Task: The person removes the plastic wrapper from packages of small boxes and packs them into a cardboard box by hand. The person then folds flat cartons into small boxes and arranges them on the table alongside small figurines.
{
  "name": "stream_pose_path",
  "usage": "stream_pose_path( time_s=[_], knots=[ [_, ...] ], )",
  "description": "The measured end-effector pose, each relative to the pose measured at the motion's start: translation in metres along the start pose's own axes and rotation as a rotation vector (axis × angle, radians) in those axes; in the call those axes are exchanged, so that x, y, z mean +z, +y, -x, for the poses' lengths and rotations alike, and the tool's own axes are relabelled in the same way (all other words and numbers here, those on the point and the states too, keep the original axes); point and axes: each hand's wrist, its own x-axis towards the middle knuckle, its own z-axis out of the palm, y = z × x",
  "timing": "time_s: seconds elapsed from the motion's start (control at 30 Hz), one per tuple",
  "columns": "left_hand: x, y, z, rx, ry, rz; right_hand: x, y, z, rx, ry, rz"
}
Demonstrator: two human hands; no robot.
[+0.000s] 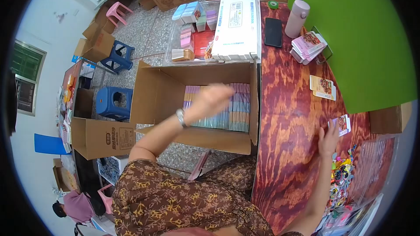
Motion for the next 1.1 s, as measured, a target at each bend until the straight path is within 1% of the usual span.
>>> stream_pose_path(
  time_s=[0.03,0.07,0.1,0.17,0.23,0.27,0.3,0.37,0.4,0.43,0.5,0.53,0.67,0.77,0.83,0.9,0.97,1.0,1.1],
  knots=[
    [-0.021,-0.022,-0.011,-0.060,0.048,-0.165,0.007,-0.022,-0.004,-0.031,0.039,-0.121],
    [-0.032,-0.056,-0.012,-0.146,0.020,-0.248,0.011,-0.055,-0.004,-0.056,0.002,-0.236],
    [-0.033,-0.100,-0.014,-0.057,0.154,-0.424,0.015,-0.090,-0.003,-0.078,-0.034,-0.352],
    [-0.039,-0.177,-0.003,-0.226,0.040,-0.587,0.018,-0.151,0.003,-0.122,-0.080,-0.435],
    [-0.042,-0.219,0.006,-0.416,-0.107,-0.775,0.032,-0.170,0.006,-0.159,-0.085,-0.181],
    [-0.046,-0.234,0.007,-0.507,-0.210,-0.788,0.038,-0.176,0.009,-0.168,-0.091,-0.049],
    [-0.047,-0.247,0.006,-0.585,-0.318,-0.793,0.040,-0.179,0.011,-0.169,-0.111,-0.052],
    [-0.056,-0.256,0.002,-0.606,-0.540,-0.703,0.038,-0.174,0.008,-0.137,-0.131,-0.029],
    [-0.045,-0.295,0.015,-0.595,-0.579,-0.668,0.040,-0.173,0.009,-0.132,-0.135,-0.024],
    [-0.046,-0.295,0.009,-0.565,-0.589,-0.670,0.041,-0.171,0.011,-0.131,-0.138,-0.022],
    [-0.053,-0.295,-0.004,-0.639,-0.645,-0.612,0.036,-0.170,0.011,-0.111,-0.132,-0.077],
    [-0.053,-0.298,-0.004,-0.594,-0.633,-0.644,0.036,-0.172,0.010,-0.114,-0.129,-0.123],
    [-0.047,-0.298,-0.005,-0.472,-0.558,-0.731,0.031,-0.173,0.009,-0.102,-0.160,-0.127],
    [-0.035,-0.315,-0.007,-0.572,-0.528,-0.575,0.030,-0.172,0.011,-0.086,-0.159,-0.151],
    [-0.037,-0.304,-0.012,-0.525,-0.537,-0.558,0.033,-0.170,0.010,-0.105,-0.148,-0.154],
    [-0.046,-0.290,-0.012,-0.480,-0.508,-0.581,0.034,-0.170,0.012,-0.095,-0.149,-0.145],
    [-0.065,-0.272,-0.017,-0.428,-0.426,-0.651,0.036,-0.170,0.011,-0.104,-0.128,-0.132],
    [-0.076,-0.254,-0.020,-0.470,-0.436,-0.712,0.039,-0.168,0.013,-0.108,-0.115,-0.130],
    [-0.115,-0.241,-0.016,-0.342,-0.277,-0.862,0.033,-0.166,0.010,-0.117,-0.118,-0.173]
  ],
)
